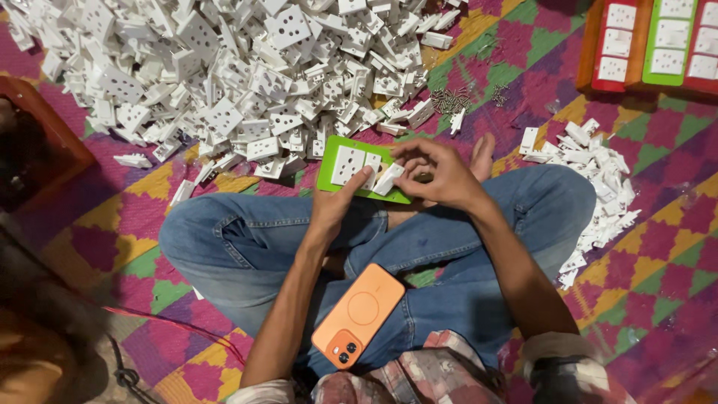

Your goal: The person sits on a mat and assembles white electrical socket components into a green plastic frame. They insert the sockets, add screws, and secure them by hand, repeating the process for multiple units.

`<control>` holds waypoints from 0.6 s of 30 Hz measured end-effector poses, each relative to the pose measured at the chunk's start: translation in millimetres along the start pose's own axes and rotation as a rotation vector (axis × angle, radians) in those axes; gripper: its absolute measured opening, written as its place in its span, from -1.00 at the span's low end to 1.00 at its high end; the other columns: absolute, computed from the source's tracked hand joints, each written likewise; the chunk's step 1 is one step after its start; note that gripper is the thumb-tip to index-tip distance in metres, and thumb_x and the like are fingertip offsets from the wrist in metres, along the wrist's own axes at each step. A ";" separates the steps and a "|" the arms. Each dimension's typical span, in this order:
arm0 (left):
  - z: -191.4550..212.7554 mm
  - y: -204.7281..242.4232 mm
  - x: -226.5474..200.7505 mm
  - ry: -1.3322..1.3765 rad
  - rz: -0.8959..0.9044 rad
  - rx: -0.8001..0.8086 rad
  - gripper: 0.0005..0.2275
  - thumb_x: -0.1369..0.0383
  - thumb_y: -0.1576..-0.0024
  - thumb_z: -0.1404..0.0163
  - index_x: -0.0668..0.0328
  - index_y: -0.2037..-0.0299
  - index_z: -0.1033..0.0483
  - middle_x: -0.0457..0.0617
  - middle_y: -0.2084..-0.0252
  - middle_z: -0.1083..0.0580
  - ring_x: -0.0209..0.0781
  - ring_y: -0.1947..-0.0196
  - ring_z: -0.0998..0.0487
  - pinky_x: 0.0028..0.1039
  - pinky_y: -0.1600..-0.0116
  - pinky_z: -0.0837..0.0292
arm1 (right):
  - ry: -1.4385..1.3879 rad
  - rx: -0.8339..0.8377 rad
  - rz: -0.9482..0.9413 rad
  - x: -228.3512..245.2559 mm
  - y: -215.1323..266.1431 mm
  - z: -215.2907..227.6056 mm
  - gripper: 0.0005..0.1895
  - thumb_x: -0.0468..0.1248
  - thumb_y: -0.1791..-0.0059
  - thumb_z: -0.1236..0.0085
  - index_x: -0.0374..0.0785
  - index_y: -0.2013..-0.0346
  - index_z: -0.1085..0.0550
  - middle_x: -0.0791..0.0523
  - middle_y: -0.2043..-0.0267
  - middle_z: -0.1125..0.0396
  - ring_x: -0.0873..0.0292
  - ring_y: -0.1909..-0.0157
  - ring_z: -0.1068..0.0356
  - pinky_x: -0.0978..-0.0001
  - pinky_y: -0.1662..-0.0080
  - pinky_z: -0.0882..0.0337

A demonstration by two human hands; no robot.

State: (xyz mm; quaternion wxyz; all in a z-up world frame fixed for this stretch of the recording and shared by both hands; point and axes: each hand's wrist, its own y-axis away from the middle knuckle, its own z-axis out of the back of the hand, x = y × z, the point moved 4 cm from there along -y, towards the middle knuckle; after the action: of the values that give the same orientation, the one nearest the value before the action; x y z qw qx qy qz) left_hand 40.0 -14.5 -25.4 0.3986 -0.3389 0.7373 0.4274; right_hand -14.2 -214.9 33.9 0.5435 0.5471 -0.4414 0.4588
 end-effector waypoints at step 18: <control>0.4 3.0 9.9 0.409 0.053 0.074 -0.60 0.55 -0.03 -0.25 0.30 -0.08 -0.44 -0.01 0.05 -0.55 -0.24 0.05 -0.61 -0.42 -0.07 -0.53 | 0.066 -0.121 0.123 -9.9 -7.3 -22.1 -0.54 -0.30 0.04 -0.39 -0.33 -0.09 -0.41 0.14 -0.02 -0.42 0.28 -0.09 -0.41 0.39 -0.14 -0.43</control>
State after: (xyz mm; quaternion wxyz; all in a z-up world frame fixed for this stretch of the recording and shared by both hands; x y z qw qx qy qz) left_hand 33.1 -14.5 -33.1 0.2415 -0.3840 0.8268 0.3326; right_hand -9.4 -192.9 22.6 0.5606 0.4696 -0.4831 0.4815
